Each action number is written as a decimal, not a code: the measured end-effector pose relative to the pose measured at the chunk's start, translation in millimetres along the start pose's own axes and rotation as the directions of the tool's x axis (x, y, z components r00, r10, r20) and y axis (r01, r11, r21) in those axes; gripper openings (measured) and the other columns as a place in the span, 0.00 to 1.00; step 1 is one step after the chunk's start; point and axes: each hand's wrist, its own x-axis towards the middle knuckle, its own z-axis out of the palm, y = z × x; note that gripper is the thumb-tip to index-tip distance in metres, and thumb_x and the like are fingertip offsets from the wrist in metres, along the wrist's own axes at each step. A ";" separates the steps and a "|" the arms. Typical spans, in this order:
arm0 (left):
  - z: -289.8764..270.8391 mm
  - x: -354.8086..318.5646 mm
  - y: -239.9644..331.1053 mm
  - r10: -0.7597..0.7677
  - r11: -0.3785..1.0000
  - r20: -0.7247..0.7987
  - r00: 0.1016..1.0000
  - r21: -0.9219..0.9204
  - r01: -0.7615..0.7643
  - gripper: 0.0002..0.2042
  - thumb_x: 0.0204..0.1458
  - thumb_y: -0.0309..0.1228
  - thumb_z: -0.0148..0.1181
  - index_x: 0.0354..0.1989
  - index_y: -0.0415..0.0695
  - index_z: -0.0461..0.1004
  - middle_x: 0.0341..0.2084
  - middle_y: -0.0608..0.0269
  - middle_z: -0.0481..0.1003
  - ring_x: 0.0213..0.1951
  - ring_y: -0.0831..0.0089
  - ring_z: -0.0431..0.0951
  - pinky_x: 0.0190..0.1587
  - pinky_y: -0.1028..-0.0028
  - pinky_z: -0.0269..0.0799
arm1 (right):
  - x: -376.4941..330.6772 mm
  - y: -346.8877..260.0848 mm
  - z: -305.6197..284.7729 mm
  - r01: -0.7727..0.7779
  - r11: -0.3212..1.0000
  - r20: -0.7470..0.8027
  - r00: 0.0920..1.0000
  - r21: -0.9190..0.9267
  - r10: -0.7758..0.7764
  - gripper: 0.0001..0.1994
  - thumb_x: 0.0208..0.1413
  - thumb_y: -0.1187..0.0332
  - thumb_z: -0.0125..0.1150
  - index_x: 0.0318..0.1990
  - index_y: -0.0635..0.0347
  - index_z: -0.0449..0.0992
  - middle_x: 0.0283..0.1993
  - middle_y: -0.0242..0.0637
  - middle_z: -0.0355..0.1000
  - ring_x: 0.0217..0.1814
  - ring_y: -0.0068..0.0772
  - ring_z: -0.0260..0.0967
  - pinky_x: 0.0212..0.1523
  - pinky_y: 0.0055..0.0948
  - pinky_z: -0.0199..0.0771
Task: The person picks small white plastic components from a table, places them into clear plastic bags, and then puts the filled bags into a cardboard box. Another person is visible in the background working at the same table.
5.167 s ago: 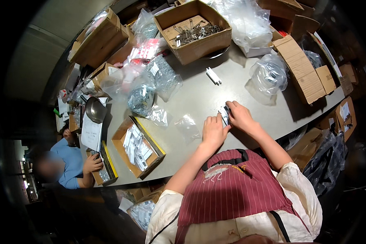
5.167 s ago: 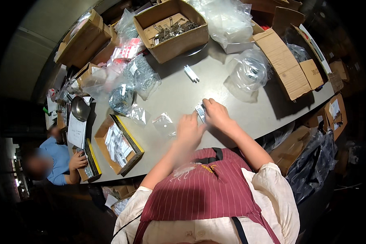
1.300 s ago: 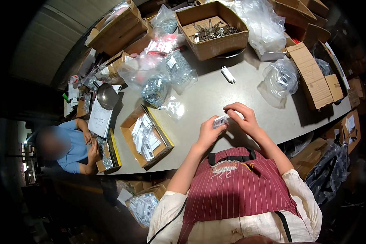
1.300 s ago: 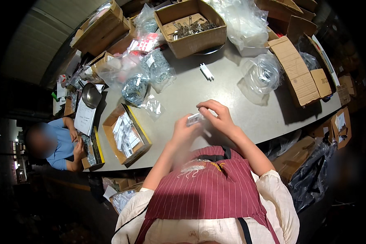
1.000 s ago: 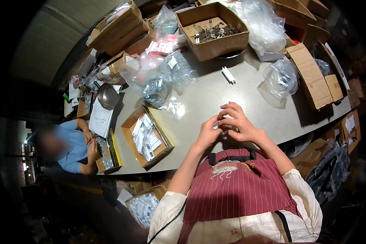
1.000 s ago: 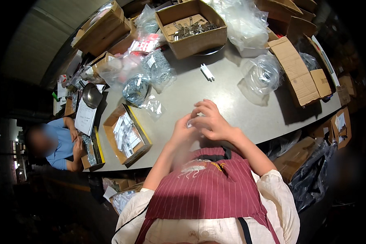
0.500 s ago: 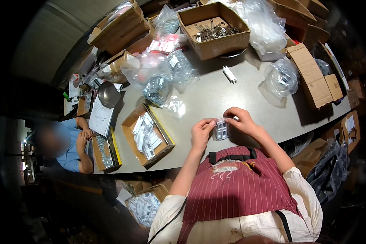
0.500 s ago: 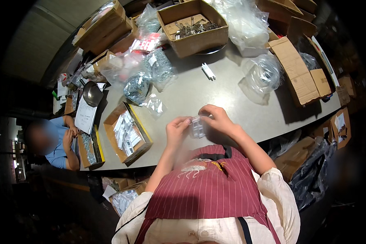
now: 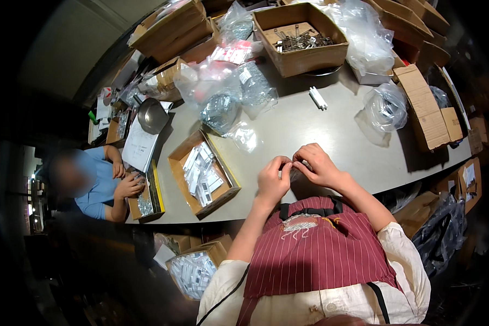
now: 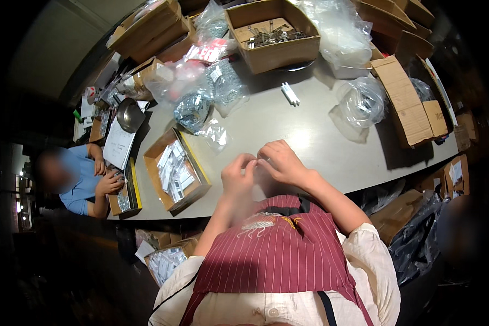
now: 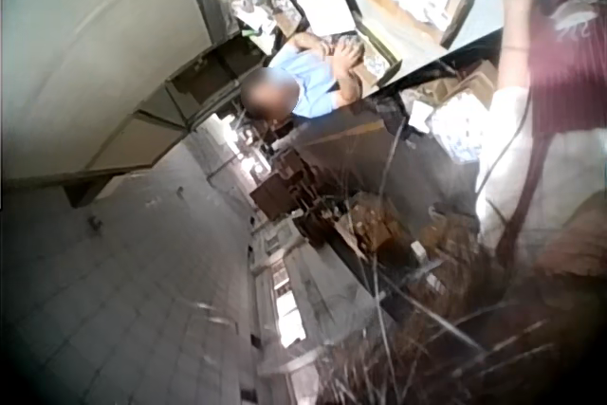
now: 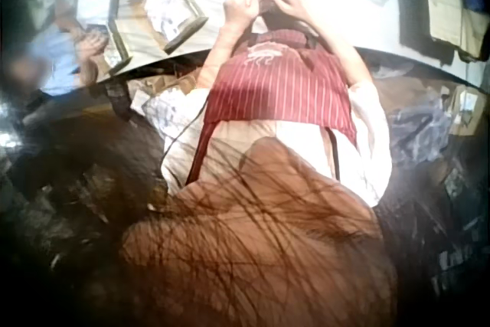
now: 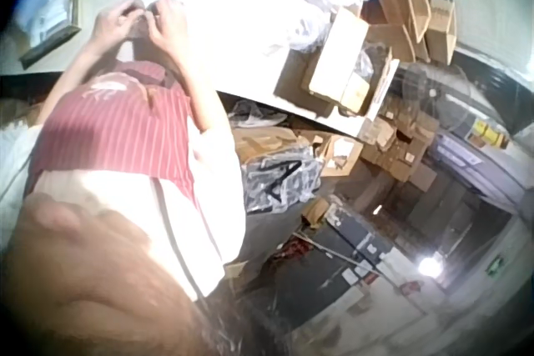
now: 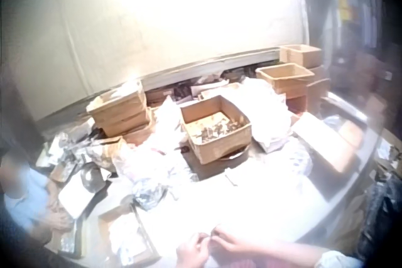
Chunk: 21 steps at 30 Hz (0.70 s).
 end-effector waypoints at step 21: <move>-204.9 -13.6 -65.8 -0.215 0.973 -0.511 0.832 -0.041 0.227 0.05 0.66 0.24 0.56 0.43 0.35 0.76 0.37 0.59 0.79 0.40 0.73 0.80 0.44 0.73 0.78 | 122.1 58.8 122.3 0.036 0.985 0.152 0.988 -0.167 -0.011 0.14 0.47 0.72 0.66 0.43 0.62 0.74 0.45 0.48 0.73 0.48 0.52 0.71 0.52 0.47 0.70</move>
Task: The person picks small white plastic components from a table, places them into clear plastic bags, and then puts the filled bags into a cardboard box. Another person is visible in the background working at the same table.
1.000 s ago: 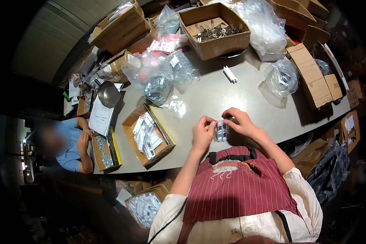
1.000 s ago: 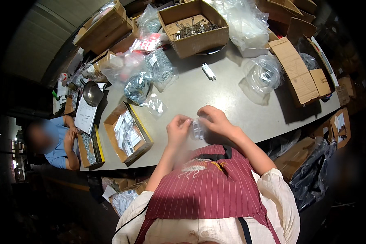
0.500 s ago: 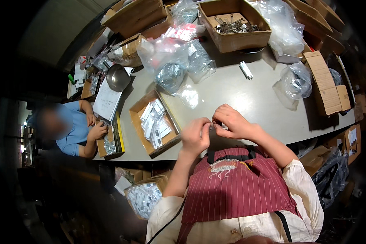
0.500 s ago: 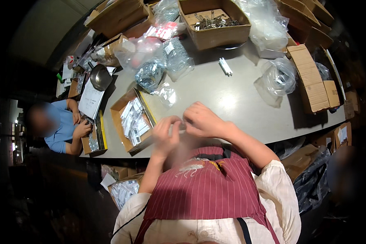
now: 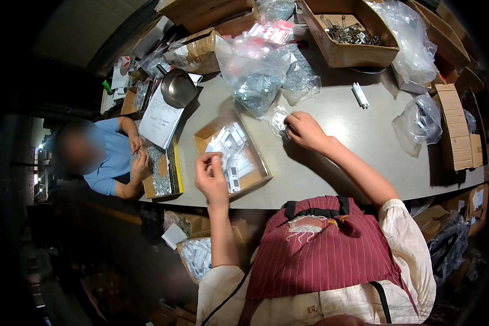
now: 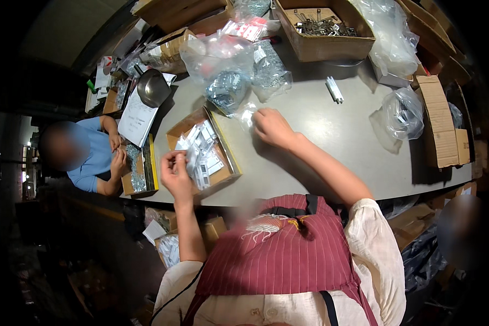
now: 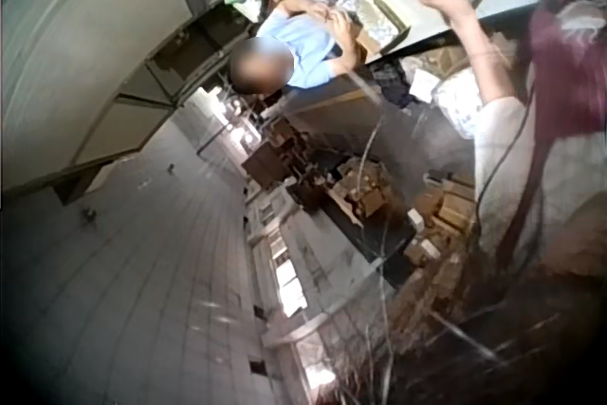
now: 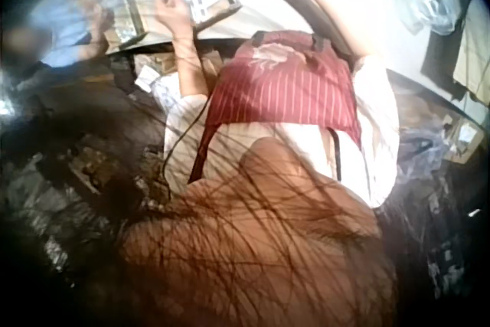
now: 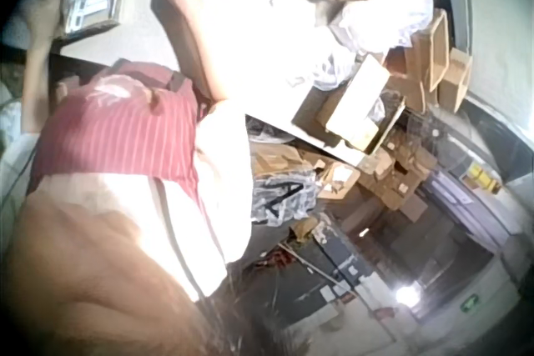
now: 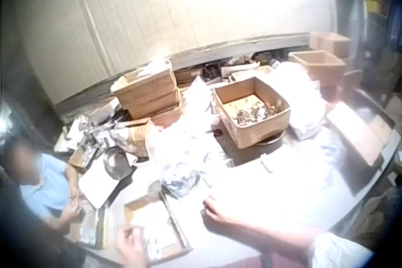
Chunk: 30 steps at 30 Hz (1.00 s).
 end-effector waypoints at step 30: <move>172.1 -46.8 62.2 0.068 0.998 0.680 0.730 -0.038 -0.057 0.11 0.48 0.30 0.73 0.31 0.40 0.76 0.27 0.56 0.77 0.29 0.60 0.79 0.35 0.65 0.75 | -99.4 -27.8 -145.5 0.070 0.985 0.071 0.994 0.160 -0.082 0.22 0.39 0.76 0.56 0.46 0.54 0.81 0.51 0.37 0.77 0.66 0.46 0.66 0.77 0.62 0.46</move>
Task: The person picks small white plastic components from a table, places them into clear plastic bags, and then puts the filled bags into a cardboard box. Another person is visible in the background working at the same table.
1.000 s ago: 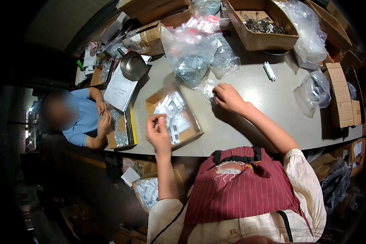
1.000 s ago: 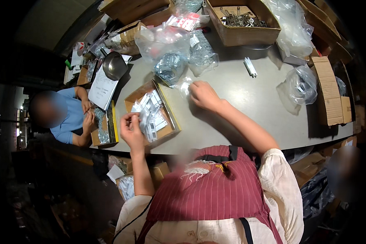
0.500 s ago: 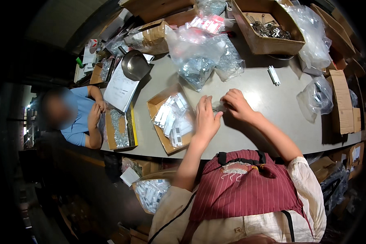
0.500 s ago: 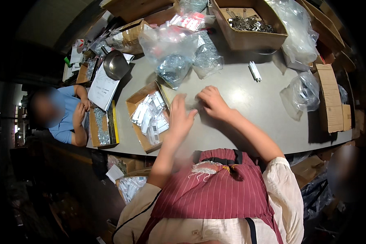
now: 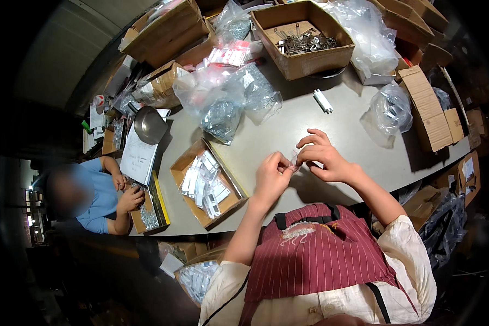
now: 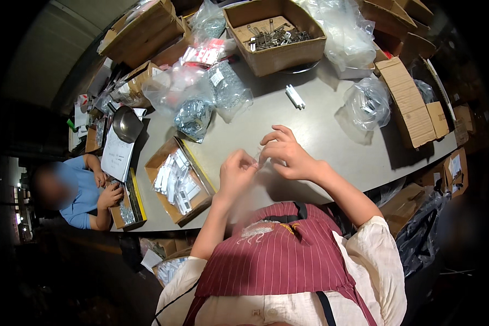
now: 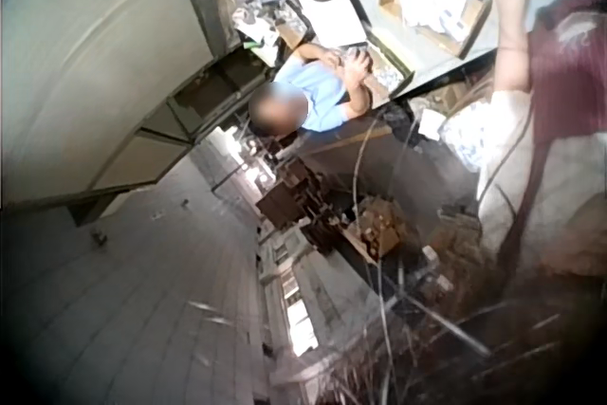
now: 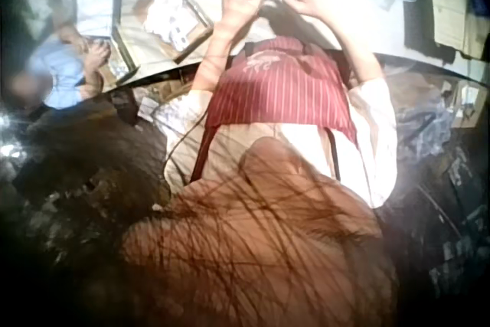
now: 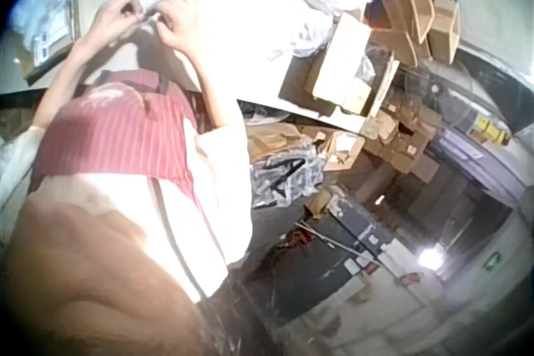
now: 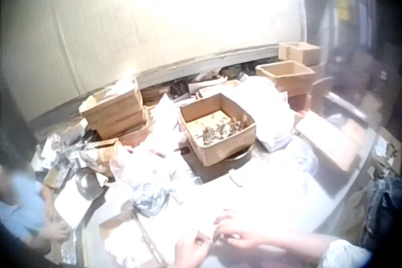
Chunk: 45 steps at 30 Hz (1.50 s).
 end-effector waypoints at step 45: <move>87.8 -9.3 -3.3 -0.064 0.997 -0.073 0.995 -0.037 0.061 0.11 0.57 0.27 0.68 0.38 0.40 0.69 0.28 0.49 0.81 0.32 0.56 0.85 0.34 0.64 0.75 | -57.0 18.3 17.6 -0.436 0.899 -0.261 0.872 -0.032 0.414 0.18 0.50 0.63 0.74 0.44 0.65 0.78 0.34 0.45 0.77 0.41 0.44 0.76 0.42 0.40 0.78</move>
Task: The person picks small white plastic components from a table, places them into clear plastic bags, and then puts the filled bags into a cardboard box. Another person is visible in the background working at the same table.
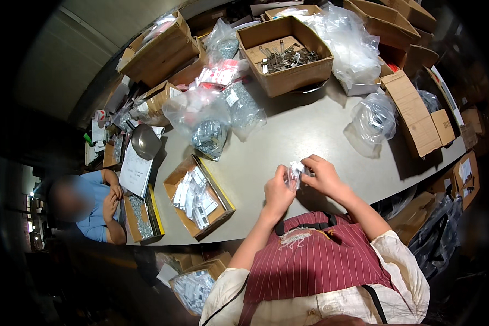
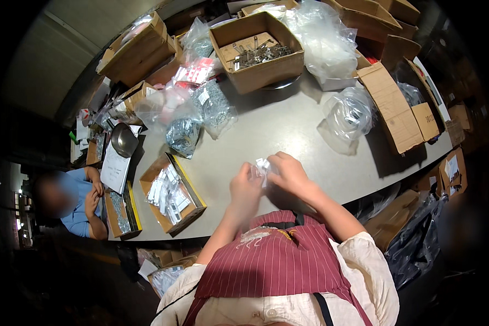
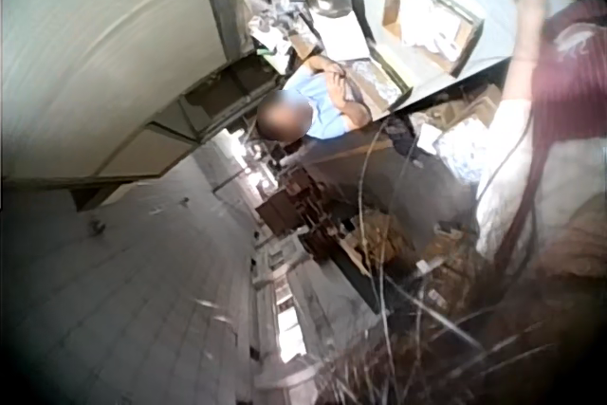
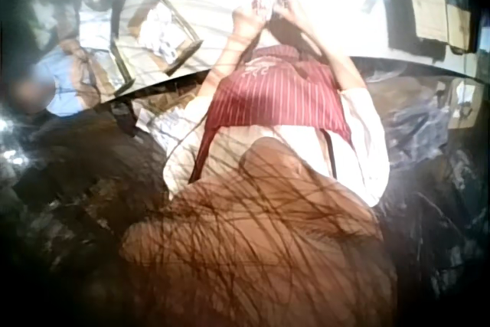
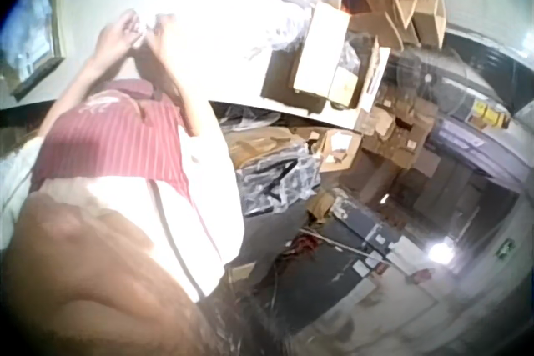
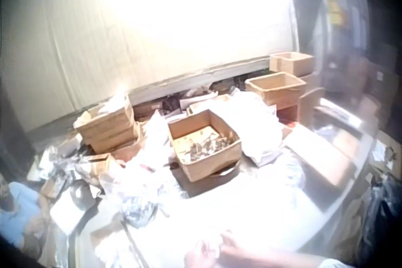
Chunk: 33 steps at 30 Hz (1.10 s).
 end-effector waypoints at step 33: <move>-28.2 -13.7 20.5 -0.176 0.969 0.466 0.867 -0.076 0.237 0.07 0.55 0.25 0.65 0.40 0.39 0.76 0.32 0.69 0.76 0.37 0.83 0.73 0.41 0.75 0.72 | -10.5 -7.9 -29.8 -0.603 0.589 0.614 0.760 0.539 0.216 0.11 0.57 0.67 0.69 0.36 0.71 0.82 0.29 0.38 0.79 0.25 0.26 0.76 0.27 0.27 0.77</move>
